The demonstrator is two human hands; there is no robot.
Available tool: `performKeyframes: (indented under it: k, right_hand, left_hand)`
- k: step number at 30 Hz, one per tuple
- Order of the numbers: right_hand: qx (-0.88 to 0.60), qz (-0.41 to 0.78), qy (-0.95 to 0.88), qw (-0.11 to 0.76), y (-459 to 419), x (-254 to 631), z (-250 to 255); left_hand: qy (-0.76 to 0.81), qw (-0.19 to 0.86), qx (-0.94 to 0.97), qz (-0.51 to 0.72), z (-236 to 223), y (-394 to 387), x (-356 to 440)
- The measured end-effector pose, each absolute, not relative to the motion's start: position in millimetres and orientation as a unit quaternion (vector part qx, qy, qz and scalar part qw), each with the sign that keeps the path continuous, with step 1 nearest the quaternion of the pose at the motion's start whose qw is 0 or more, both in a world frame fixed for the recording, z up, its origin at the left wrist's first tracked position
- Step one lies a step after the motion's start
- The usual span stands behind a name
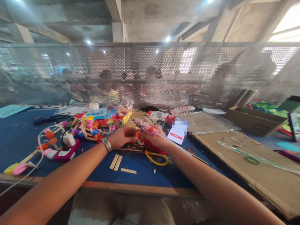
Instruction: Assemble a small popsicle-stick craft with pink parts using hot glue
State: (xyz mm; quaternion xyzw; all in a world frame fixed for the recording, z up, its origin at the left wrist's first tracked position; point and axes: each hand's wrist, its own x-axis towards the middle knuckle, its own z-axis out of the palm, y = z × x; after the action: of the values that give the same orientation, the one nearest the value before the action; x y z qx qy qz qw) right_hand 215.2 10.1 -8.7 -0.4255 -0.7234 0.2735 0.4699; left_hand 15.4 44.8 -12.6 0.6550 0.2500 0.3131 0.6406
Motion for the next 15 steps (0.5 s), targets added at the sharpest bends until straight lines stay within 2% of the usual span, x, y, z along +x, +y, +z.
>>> performKeyframes:
  k: [15]
  right_hand:
    - [-0.428, 0.252, -0.699, 0.515, 8.1, 205.1, -11.9]
  left_hand:
    - [0.259, 0.639, 0.646, 0.327, -7.7, 40.6, 17.7]
